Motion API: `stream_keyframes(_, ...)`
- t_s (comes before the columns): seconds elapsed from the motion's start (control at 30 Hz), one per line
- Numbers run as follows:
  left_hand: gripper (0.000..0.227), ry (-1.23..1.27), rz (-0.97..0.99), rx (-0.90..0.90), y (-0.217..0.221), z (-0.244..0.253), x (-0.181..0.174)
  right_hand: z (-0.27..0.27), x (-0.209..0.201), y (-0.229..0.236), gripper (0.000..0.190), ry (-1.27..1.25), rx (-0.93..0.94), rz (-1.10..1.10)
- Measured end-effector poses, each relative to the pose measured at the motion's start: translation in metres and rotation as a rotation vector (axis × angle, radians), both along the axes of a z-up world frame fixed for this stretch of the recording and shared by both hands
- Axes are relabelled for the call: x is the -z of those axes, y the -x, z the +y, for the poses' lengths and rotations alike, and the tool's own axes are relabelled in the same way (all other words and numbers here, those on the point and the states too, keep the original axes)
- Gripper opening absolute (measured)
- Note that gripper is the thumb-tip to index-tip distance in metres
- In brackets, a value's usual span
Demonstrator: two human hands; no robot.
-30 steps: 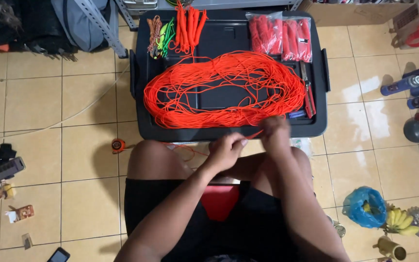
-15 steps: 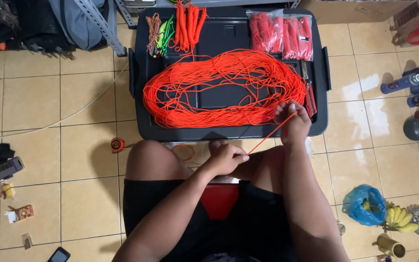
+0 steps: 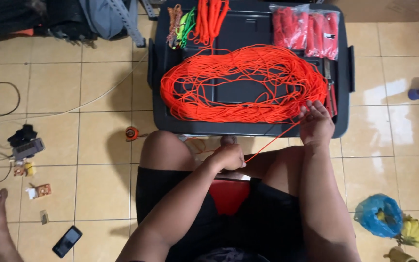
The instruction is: Assembling pens by attaching red cords to components while untangling a large bundle of cord on a plastic bin.
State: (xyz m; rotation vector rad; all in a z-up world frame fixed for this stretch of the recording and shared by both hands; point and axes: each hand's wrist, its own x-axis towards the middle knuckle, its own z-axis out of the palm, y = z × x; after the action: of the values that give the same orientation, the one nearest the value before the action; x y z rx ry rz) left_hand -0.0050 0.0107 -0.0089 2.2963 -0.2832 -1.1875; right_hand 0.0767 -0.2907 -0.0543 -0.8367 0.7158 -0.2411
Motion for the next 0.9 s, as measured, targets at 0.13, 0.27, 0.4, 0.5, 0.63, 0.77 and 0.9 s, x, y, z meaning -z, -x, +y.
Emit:
stream_keyframes(0.13,0.024,0.030,-0.075,-0.206,-0.012,0.018,-0.056,-0.002,0.006,0.007,0.029,0.068,-0.012,-0.016)
stream_keyframes(0.27,0.030,-0.041,-0.363,-0.717,-0.049,0.052,-0.009,0.017,-0.018,0.013,0.025,0.166,-0.025,0.010)
stream_keyframes(0.4,0.031,-0.175,-0.577,-0.963,-0.069,0.080,0.041,0.023,-0.015,0.017,0.012,0.453,-0.026,0.042)
stream_keyframes(0.5,0.032,-0.183,-0.577,-0.989,-0.069,0.082,0.046,0.017,0.011,0.016,0.012,0.631,-0.069,0.031)
stream_keyframes(0.63,0.017,-0.232,-0.579,-1.013,-0.083,0.082,0.111,0.013,0.028,0.020,0.021,0.915,-0.166,-0.017)
stream_keyframes(0.77,0.017,0.000,-0.524,-1.198,-0.089,0.076,0.104,0.006,0.057,0.018,0.014,1.516,-0.354,0.281)
stream_keyframes(0.9,0.024,0.669,-0.101,-1.514,-0.080,0.074,0.048,0.077,0.024,0.024,0.055,1.785,-0.546,0.267)
